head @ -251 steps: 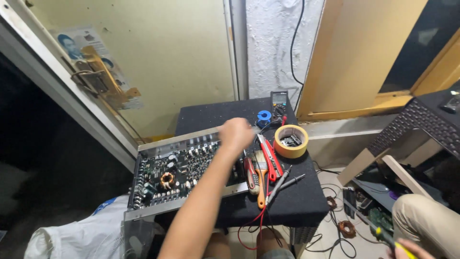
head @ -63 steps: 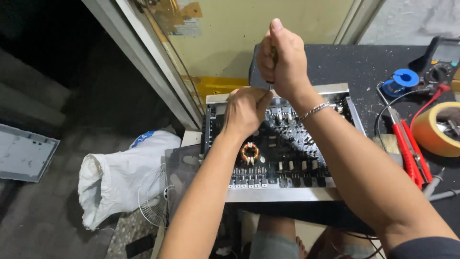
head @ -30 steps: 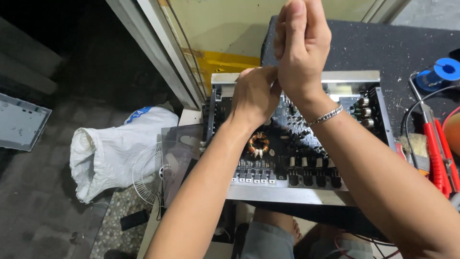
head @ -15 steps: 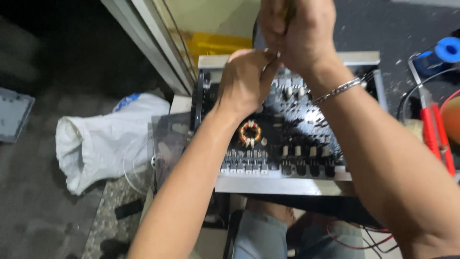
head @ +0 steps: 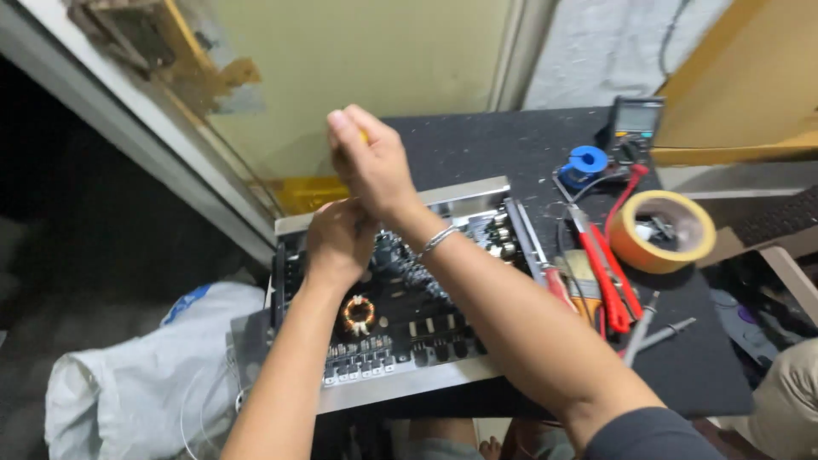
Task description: Removing internal screws from an electronic amplifier's circuit board using a manual screwdriver.
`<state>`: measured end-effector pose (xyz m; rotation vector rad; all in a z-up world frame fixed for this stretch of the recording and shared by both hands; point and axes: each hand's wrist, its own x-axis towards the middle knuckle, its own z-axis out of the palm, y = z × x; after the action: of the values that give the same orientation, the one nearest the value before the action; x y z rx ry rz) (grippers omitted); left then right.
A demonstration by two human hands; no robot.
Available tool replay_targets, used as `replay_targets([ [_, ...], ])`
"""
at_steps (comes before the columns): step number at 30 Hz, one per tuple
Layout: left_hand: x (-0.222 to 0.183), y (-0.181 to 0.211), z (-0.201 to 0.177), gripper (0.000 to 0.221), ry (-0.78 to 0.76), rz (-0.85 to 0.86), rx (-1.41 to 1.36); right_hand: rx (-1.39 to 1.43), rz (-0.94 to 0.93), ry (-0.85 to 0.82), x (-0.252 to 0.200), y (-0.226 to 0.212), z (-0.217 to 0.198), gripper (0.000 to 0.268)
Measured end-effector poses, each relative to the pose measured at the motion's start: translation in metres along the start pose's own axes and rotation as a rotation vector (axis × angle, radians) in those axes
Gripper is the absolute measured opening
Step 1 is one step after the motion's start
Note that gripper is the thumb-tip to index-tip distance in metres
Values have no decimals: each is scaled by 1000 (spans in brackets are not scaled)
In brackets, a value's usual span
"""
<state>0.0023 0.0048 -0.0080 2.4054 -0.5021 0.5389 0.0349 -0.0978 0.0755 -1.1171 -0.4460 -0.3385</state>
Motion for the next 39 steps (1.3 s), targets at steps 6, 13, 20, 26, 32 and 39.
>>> replay_targets([
  [6,3,37,-23,28,-161,-295,102,-1285,-335,-146,-6,-51,-15,44],
  [13,-11,2,-3,17,40,-32,-127,-1567,-381,54,-20,-185,-130,29],
  [20,-16,7,-10,23,14,-108,-193,-1919,-20,-139,-138,-136,-264,28],
  [26,-13,21,-20,27,-22,-157,-179,-2056,-230,-256,-175,-153,-265,31],
  [32,-14,72,-91,40,-292,-421,-188,-1563,475,-438,-216,-188,-211,34],
  [39,-113,-4,-102,61,197,-823,-436,-1539,290,-594,-247,-176,-240,74],
])
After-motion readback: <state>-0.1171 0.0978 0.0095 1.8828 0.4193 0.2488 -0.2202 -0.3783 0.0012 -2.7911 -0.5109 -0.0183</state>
